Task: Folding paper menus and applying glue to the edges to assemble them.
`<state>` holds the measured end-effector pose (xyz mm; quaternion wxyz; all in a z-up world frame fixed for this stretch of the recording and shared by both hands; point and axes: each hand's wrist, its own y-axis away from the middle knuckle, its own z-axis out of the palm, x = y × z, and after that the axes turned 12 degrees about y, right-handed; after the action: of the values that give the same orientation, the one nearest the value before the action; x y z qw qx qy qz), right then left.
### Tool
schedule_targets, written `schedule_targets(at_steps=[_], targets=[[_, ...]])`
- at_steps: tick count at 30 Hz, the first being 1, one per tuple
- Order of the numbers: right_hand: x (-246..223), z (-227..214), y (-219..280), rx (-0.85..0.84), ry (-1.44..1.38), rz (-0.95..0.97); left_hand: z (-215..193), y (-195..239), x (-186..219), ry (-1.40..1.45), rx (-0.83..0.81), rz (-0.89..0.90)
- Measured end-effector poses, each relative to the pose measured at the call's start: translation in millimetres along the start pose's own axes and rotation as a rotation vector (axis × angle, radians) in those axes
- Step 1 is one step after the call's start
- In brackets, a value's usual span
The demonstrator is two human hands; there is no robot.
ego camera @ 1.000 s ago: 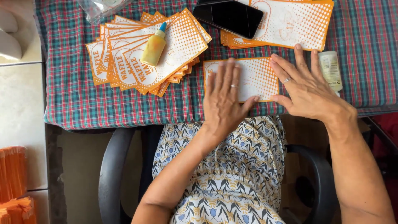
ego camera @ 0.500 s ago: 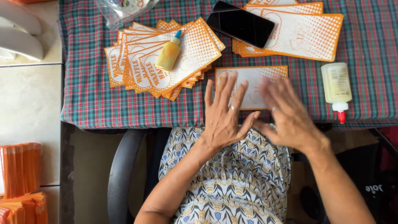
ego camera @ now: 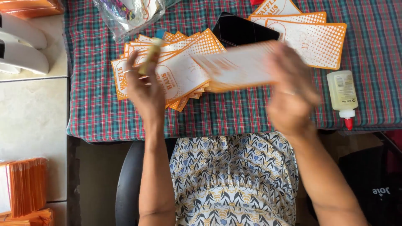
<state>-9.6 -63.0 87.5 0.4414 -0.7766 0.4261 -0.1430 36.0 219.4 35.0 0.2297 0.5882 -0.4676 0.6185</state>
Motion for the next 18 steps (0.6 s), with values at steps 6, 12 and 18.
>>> schedule_targets(at_steps=[6,12,18], targets=[[-40.4,110.3,0.6,-0.409,0.139,-0.293,-13.6,-4.1,23.8,-0.023,0.223,0.391],[-9.9,62.2,-29.0,-0.291,-0.016,0.019,5.8,12.8,-13.1,-0.384,-0.322,0.412],[83.4,3.9,24.4,-0.731,0.485,0.264,17.2,31.6,2.3,-0.404,-0.194,0.446]])
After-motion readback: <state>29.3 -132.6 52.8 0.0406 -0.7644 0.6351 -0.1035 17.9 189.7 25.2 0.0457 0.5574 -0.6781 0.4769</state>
